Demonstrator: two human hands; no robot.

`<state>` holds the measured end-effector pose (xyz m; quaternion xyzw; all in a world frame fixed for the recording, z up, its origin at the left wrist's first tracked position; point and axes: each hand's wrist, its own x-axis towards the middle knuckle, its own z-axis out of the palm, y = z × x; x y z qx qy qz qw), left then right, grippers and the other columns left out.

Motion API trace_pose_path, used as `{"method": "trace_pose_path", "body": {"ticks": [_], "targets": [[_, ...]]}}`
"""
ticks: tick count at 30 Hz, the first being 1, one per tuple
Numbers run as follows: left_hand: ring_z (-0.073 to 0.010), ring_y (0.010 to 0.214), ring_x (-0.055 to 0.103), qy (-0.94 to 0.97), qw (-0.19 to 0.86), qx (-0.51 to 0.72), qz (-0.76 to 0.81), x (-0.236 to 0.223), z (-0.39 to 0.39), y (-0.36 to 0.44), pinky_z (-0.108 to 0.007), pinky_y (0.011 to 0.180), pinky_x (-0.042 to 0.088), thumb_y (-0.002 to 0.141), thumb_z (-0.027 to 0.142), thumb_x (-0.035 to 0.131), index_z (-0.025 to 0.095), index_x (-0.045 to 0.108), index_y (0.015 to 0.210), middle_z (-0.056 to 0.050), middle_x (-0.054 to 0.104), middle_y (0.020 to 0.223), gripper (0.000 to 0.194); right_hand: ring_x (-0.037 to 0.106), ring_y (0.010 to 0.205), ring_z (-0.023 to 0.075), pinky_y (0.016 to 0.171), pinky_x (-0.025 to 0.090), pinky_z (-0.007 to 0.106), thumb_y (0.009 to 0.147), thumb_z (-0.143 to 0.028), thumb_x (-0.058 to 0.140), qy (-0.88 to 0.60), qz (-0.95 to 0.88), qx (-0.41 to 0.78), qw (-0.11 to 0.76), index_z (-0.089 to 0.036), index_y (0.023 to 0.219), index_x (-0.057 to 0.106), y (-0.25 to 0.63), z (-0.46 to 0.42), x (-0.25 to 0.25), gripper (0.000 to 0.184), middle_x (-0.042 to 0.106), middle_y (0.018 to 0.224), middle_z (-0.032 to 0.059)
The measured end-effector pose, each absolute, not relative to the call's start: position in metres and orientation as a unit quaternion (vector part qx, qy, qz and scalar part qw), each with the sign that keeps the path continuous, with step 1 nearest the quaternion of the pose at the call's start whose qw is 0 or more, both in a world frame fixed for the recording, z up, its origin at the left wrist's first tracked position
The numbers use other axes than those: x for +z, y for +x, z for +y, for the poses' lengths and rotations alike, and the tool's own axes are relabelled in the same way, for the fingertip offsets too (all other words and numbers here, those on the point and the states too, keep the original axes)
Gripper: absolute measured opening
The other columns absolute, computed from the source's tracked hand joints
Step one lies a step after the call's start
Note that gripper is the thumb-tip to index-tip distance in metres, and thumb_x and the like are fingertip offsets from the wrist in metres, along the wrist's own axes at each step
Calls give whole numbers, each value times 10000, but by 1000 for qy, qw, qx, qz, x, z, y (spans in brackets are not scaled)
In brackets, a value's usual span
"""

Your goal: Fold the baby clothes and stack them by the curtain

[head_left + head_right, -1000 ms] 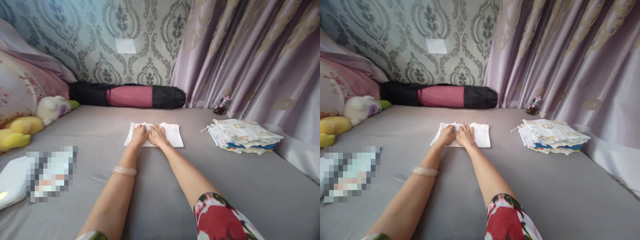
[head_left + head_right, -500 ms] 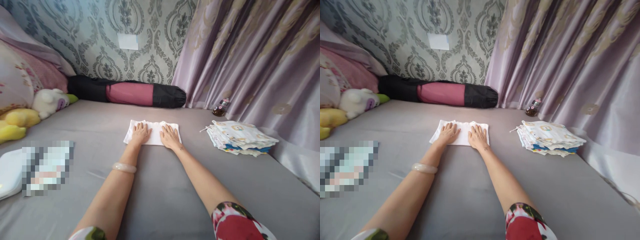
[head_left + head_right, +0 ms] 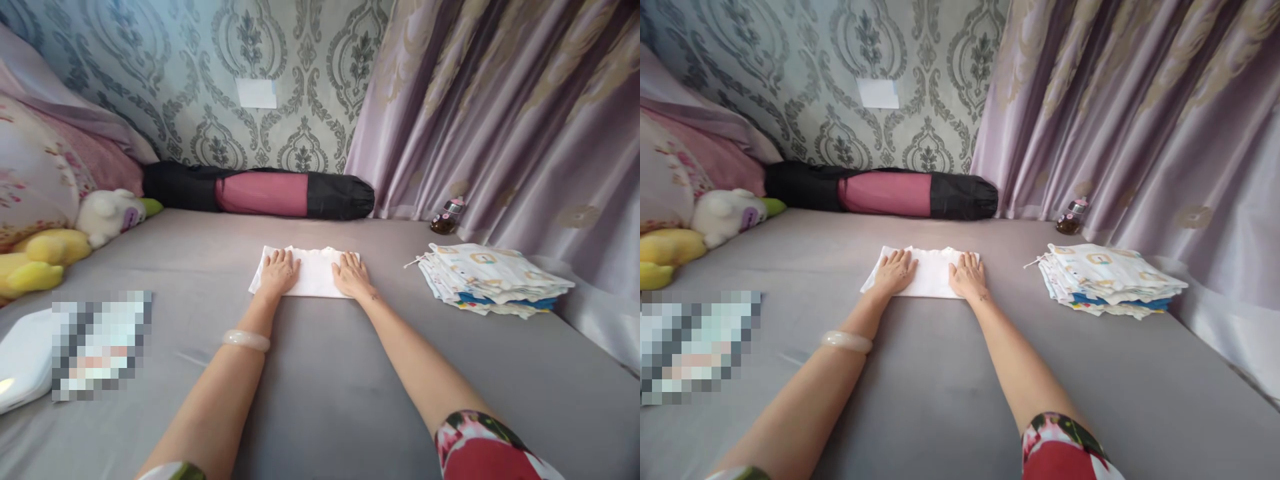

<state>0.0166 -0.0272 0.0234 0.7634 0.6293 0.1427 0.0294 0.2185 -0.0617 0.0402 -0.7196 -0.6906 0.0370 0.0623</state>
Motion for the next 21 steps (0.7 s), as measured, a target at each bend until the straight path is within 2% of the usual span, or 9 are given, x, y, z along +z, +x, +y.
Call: {"method": "trace_pose_path", "body": {"ticks": [4, 7, 10, 13, 17, 21], "targets": [[-315, 1236, 510, 772, 1, 120, 624, 35, -23, 17, -454, 1023, 394, 978, 359, 299, 124, 592, 1230, -197, 602, 1264, 452, 419, 1327, 281, 1116, 261, 407, 999, -344, 261, -697, -715, -6, 61, -65, 1323, 557, 223, -54, 52, 520, 506, 1417, 166], [-298, 1160, 580, 771, 17, 44, 635, 53, -10, 16, -399, 958, 454, 944, 241, 370, 152, 664, 1124, -176, 645, 1195, 356, 526, 1228, 261, 1025, 368, 349, 982, -248, 320, -700, -714, 11, 21, -118, 1177, 669, 230, -41, 69, 420, 618, 1278, 163], [-264, 1138, 609, 769, 35, -13, 639, 72, 12, 12, -342, 927, 473, 872, 143, 464, 206, 688, 1099, -126, 657, 1216, 325, 591, 1159, 241, 926, 442, 310, 931, -185, 438, -706, -707, 38, -20, -166, 1130, 693, 237, -24, 86, 324, 666, 1199, 144], [-240, 1104, 630, 775, 52, -49, 628, 84, 35, 7, -307, 903, 480, 811, 131, 545, 249, 710, 1065, -84, 685, 1189, 325, 628, 1105, 231, 870, 479, 288, 862, -201, 590, -703, -708, 56, -46, -211, 1062, 719, 241, -6, 98, 238, 684, 1174, 107], [-208, 979, 667, 788, 83, -101, 602, 89, 63, 1, -262, 842, 488, 695, 160, 667, 285, 735, 996, -24, 736, 1062, 333, 654, 1049, 237, 862, 502, 299, 747, -205, 742, -695, -708, 79, -103, -202, 1000, 735, 237, 19, 102, 253, 696, 1142, 102], [-245, 899, 674, 793, 110, -139, 583, 87, 89, -6, -298, 808, 494, 615, 288, 743, 248, 751, 982, -54, 753, 927, 369, 682, 956, 243, 837, 523, 331, 664, -195, 805, -680, -704, 105, -175, -174, 946, 745, 235, 49, 94, 289, 727, 1002, 104]]}}
